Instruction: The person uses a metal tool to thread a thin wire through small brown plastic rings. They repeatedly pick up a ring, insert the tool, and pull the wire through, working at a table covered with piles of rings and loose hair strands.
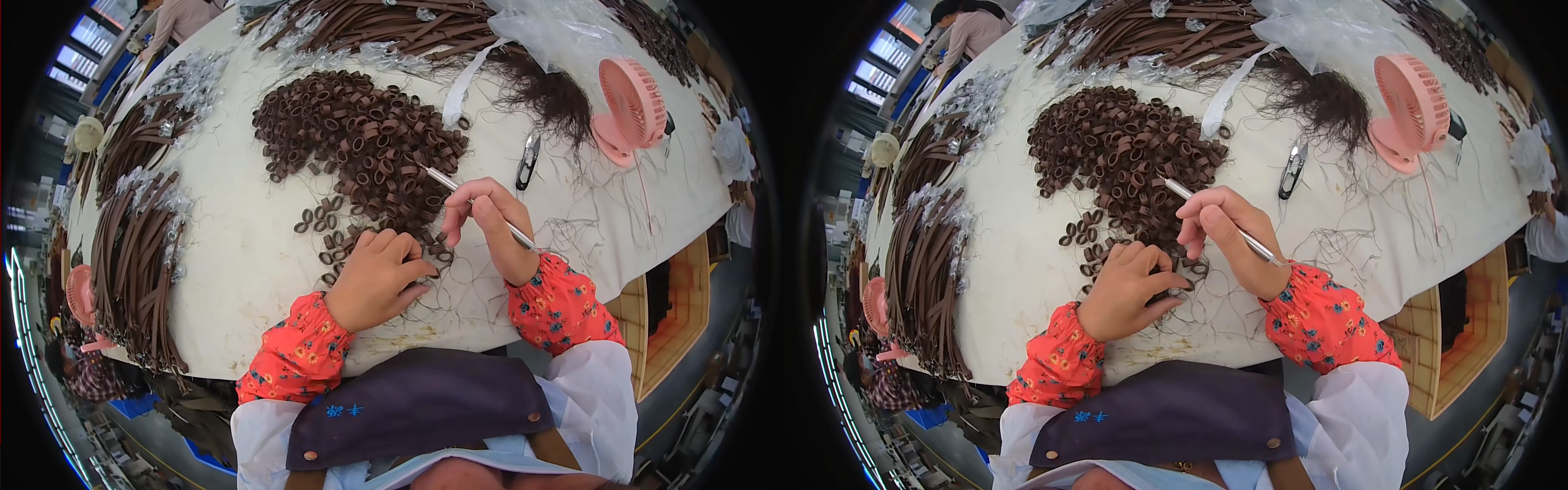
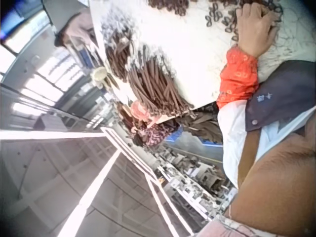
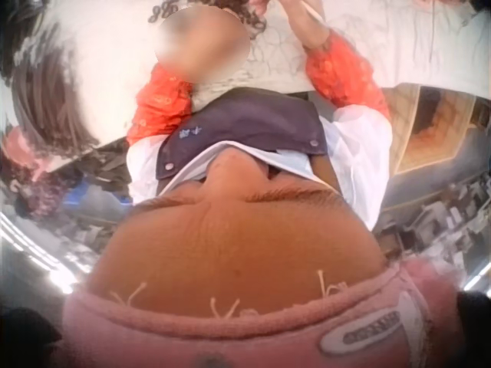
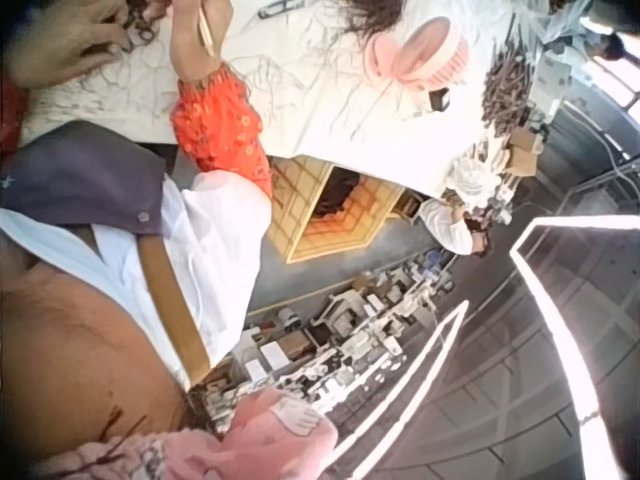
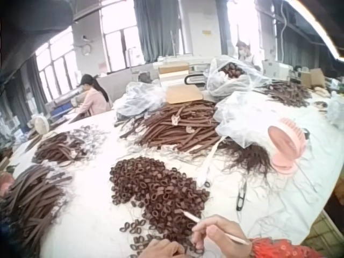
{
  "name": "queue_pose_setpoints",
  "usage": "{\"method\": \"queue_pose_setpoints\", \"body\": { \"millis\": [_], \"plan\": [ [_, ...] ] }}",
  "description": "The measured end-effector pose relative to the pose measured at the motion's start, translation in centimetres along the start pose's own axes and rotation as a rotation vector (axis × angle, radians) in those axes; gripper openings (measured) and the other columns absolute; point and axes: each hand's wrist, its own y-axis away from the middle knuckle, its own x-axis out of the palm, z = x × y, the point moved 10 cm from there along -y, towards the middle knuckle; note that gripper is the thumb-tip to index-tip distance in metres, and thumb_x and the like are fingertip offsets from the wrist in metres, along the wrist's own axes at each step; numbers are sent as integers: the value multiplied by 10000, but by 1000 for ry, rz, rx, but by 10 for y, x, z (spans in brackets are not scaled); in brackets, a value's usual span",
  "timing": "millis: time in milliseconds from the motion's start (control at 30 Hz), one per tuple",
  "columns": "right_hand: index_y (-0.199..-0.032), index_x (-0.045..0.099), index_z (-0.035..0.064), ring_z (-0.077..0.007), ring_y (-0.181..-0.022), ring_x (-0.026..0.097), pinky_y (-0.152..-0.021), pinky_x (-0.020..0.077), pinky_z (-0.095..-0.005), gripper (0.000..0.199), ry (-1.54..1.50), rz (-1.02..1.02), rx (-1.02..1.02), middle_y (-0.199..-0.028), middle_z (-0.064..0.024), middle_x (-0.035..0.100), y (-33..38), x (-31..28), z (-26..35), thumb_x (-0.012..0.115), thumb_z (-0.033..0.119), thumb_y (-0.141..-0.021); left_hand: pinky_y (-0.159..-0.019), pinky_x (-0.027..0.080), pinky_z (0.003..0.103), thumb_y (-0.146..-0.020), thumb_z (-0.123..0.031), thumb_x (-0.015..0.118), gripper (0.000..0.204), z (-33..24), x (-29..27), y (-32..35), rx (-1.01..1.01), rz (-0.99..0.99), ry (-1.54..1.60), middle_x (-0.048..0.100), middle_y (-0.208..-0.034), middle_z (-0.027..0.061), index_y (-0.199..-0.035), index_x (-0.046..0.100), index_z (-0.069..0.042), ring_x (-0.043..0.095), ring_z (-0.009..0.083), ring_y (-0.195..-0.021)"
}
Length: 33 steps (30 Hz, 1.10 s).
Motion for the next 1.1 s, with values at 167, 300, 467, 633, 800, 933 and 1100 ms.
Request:
{"method": "queue_pose_setpoints", "body": {
  "millis": [167,300,467,633,800,933,1100],
  "plan": [
    [-1076,545,5,-117,-744,566,-702,480,-262,300,-20,-6,9,-866,-77,599,0,0,0,438,276,-1005,-781,362,328,-761,-106,716,151,6,8,2,-34,-59,-10,554,-915,18,-896,655,-137,510,194,-862],
    [-1068,557,16,-103,-750,577,-692,482,-247,197,71,-17,-7,-883,-56,608,2,-2,-1,564,171,-946,-705,441,270,-830,-35,667,99,35,-6,7,-243,-234,561,636,-1028,67,-914,621,-58,562,131,-769],
    [-1056,578,57,-152,-767,617,-675,499,-276,288,338,66,-246,-912,-78,637,2,17,14,715,34,-804,-586,498,211,-894,-21,617,70,60,11,17,-479,-364,1281,671,-928,121,-943,585,19,622,113,-642],
    [-1055,582,82,-262,-790,615,-664,517,-319,356,564,88,-436,-914,-97,630,6,32,25,739,18,-742,-596,505,209,-904,-47,616,96,60,14,19,-501,-390,1284,674,-898,104,-971,597,20,676,145,-727],
    [-1056,592,92,-270,-801,620,-675,526,-348,363,663,84,-486,-937,-95,636,11,36,25,743,22,-734,-613,500,202,-932,-101,593,129,58,14,20,-533,-337,1169,685,-900,91,-981,597,18,685,145,-751],
    [-1023,612,91,-272,-826,624,-698,530,-348,356,802,86,-614,-958,-94,641,15,44,33,751,18,-703,-629,502,212,-947,-125,572,146,57,19,19,-534,-316,1163,688,-900,81,-986,587,15,689,144,-762],
    [-993,628,102,-272,-871,619,-731,525,-342,349,741,22,-607,-956,-88,663,13,35,36,760,15,-682,-636,498,217,-961,-138,544,210,51,12,15,-481,-347,1285,657,-950,88,-1102,510,13,662,130,-749]
  ]
}}
